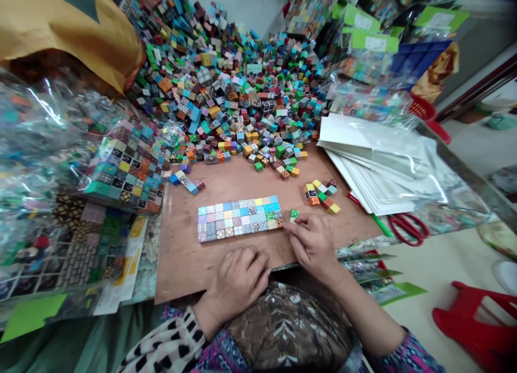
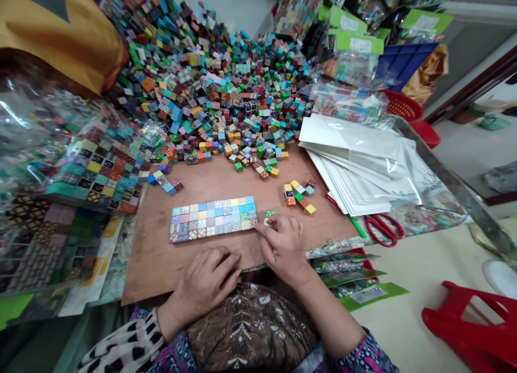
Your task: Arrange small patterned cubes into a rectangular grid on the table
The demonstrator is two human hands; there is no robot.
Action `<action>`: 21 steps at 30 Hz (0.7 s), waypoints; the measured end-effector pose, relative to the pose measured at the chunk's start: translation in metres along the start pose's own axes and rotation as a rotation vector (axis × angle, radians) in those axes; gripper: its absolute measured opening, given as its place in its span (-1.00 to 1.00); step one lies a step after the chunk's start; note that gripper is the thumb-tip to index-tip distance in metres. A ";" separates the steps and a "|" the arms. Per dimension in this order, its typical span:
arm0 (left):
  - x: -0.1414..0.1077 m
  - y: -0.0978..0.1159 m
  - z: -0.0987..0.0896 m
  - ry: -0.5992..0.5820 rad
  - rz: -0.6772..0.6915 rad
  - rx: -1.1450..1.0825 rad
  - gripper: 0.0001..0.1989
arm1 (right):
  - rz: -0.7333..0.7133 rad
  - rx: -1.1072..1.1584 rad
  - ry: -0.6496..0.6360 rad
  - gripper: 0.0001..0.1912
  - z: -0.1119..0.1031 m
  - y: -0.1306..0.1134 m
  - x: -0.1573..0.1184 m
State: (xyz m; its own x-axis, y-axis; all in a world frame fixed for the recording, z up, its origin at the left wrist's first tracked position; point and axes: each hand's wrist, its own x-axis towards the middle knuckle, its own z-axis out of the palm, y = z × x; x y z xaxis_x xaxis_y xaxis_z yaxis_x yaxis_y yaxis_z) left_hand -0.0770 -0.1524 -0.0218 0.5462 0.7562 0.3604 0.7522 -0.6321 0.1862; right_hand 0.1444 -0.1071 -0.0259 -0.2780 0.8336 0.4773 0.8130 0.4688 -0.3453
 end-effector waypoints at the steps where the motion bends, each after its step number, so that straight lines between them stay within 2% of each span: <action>1: 0.000 0.000 0.001 -0.007 -0.003 0.003 -0.76 | -0.007 -0.035 -0.012 -0.71 0.001 -0.001 0.001; 6: -0.002 0.001 0.004 -0.019 -0.002 0.023 -0.75 | -0.010 -0.118 -0.034 -0.73 0.002 -0.005 0.004; 12: -0.004 0.000 0.008 0.026 0.006 0.038 -0.75 | -0.028 -0.056 -0.028 -0.74 0.000 -0.016 0.012; 21: -0.001 0.001 0.008 0.027 0.010 0.053 -0.76 | -0.033 -0.029 -0.068 -0.75 0.003 -0.024 0.019</action>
State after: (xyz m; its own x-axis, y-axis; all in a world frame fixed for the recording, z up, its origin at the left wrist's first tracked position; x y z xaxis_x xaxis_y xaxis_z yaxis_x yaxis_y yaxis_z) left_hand -0.0737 -0.1527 -0.0297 0.5438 0.7446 0.3870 0.7659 -0.6288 0.1337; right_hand 0.1180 -0.1023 -0.0106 -0.3380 0.8364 0.4316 0.8173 0.4882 -0.3060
